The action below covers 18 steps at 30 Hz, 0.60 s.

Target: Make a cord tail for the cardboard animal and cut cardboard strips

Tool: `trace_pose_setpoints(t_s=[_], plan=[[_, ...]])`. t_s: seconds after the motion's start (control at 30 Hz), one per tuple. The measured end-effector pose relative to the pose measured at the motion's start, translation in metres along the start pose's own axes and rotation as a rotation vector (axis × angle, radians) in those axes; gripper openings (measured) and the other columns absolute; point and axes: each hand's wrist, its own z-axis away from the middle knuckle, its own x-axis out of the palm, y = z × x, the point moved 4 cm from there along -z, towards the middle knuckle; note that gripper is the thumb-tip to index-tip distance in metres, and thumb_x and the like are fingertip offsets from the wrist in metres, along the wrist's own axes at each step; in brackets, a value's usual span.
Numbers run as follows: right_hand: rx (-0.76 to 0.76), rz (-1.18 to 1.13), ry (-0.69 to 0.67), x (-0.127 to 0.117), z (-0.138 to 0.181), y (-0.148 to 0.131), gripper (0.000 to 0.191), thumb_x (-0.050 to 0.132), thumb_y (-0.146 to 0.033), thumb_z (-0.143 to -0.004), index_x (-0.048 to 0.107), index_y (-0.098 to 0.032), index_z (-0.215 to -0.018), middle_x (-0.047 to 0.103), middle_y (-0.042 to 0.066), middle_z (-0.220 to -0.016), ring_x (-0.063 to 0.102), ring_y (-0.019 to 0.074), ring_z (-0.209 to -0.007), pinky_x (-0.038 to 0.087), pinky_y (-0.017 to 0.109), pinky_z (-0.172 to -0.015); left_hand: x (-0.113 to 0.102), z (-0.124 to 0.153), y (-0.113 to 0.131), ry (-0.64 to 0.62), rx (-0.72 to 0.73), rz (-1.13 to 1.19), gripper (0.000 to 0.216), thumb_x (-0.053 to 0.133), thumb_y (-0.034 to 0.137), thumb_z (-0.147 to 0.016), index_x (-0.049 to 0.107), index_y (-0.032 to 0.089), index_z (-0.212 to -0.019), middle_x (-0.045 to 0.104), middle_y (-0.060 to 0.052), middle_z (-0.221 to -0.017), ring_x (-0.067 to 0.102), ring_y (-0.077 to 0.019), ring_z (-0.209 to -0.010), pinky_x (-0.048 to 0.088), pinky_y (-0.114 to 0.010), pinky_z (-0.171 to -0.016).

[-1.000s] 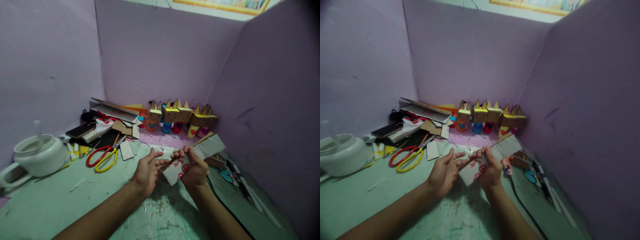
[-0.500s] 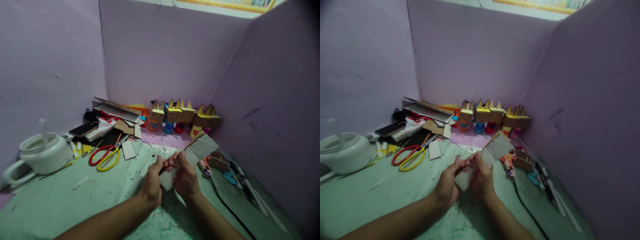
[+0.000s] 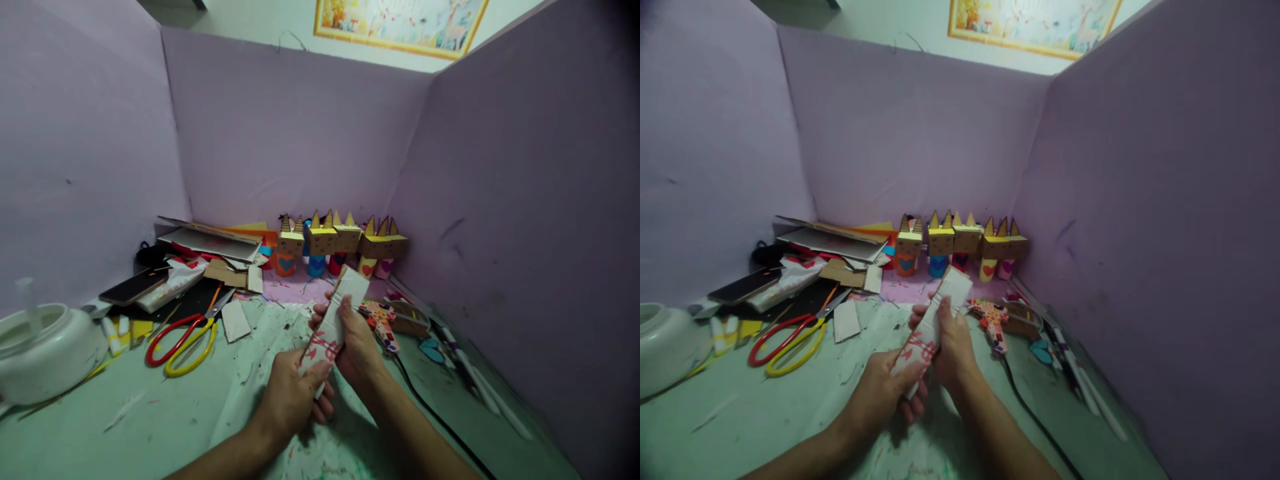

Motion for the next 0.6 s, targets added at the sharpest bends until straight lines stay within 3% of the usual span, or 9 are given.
trace_pose_setpoints(t_s=[0.1,0.27,0.47,0.6], plan=[[-0.067,-0.075,0.075,-0.005,-0.006,-0.011,0.044,0.063,-0.059,-0.063,0.061,-0.019,-0.081,0.068,0.002,-0.062,0.062,0.0159,-0.052,0.051,0.029,-0.053,0.005,0.002,-0.002,-0.021,-0.014,0.005,0.032,0.051,0.045,-0.069,0.05,0.013,-0.07,0.055,-0.001,-0.053,0.051,-0.0113,-0.036,0.036,-0.02,-0.032],[-0.053,-0.065,0.043,-0.007,-0.009,-0.021,0.038,0.066,-0.054,-0.063,0.064,-0.016,-0.071,0.067,0.003,-0.059,0.062,0.0164,-0.052,0.052,0.03,-0.055,0.005,0.004,-0.006,0.031,-0.007,-0.113,0.032,0.049,0.045,-0.071,0.051,0.014,-0.067,0.054,0.0,-0.049,0.045,-0.0084,-0.031,0.03,-0.018,-0.028],[-0.117,-0.025,0.062,-0.009,-0.008,-0.022,0.037,0.068,-0.051,-0.062,0.065,-0.016,-0.073,0.067,0.004,-0.057,0.063,0.0179,-0.054,0.052,0.031,-0.055,0.006,0.003,-0.013,0.058,-0.017,-0.161,0.031,0.048,0.045,-0.071,0.051,0.015,-0.066,0.052,0.001,-0.046,0.039,-0.0077,-0.027,0.026,-0.018,-0.026],[-0.216,0.018,0.086,-0.01,-0.007,-0.024,0.037,0.069,-0.05,-0.061,0.064,-0.016,-0.074,0.067,0.003,-0.058,0.062,0.0167,-0.053,0.052,0.029,-0.053,0.006,0.003,-0.015,-0.001,-0.071,-0.124,0.036,0.044,0.049,-0.073,0.05,0.015,-0.066,0.052,0.0,-0.049,0.042,-0.0092,-0.033,0.027,-0.019,-0.031]])
